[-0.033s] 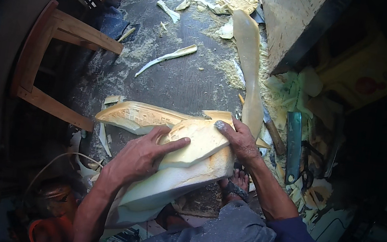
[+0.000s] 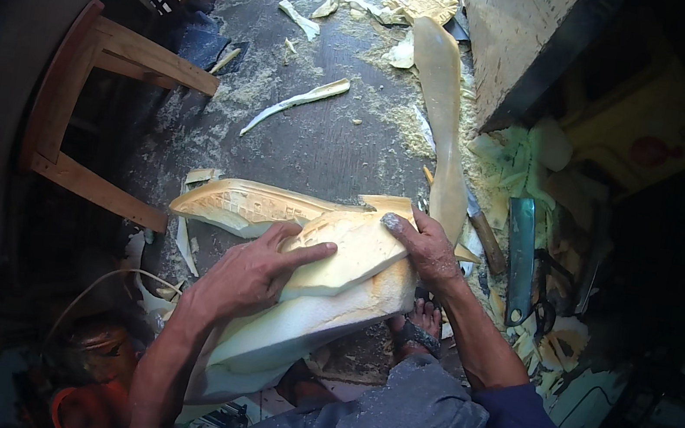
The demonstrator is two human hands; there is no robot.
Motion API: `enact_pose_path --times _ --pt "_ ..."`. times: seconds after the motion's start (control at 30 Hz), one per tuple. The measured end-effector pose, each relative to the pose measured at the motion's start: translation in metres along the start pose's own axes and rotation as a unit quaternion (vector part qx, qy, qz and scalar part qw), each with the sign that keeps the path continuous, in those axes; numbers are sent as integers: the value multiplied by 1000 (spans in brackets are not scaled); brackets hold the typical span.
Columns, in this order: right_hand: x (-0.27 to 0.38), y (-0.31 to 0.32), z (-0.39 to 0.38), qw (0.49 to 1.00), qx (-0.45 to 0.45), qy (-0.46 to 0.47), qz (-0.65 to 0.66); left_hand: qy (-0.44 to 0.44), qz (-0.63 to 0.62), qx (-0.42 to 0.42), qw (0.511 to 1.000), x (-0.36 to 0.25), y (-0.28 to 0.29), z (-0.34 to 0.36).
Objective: The person carves a large piece of wood using a chisel and mallet, shaping the surface and removing shavings. They then apply a liquid finish to the carved wood using a small bottle and a cloth.
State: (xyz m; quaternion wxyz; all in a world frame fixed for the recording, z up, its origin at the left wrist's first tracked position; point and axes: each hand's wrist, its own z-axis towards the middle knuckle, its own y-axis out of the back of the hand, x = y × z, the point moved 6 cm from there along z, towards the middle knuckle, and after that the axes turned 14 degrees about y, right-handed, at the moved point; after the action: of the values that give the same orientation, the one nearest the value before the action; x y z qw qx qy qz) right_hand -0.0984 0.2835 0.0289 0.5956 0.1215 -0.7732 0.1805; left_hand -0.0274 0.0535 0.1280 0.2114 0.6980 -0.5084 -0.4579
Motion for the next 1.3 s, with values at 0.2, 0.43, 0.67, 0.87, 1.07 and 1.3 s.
enact_pose_path --times 0.2,0.43,0.67,0.87,1.07,1.3 --pt "-1 0 6 1000 15 19 -14 60 -63 62 994 2 3 5" --pt "-37 15 12 994 -80 66 42 59 -103 8 993 31 17 18" --pt "-101 -28 -48 950 -64 -185 242 50 -141 -9 989 72 23 27" --pt "-8 5 10 991 -110 66 -42 55 -109 -9 992 61 19 25" --pt "39 -34 35 980 0 56 -193 59 -92 -22 994 48 16 18" --pt "21 -25 34 981 -10 98 -168 52 -88 -28 994 42 14 18"
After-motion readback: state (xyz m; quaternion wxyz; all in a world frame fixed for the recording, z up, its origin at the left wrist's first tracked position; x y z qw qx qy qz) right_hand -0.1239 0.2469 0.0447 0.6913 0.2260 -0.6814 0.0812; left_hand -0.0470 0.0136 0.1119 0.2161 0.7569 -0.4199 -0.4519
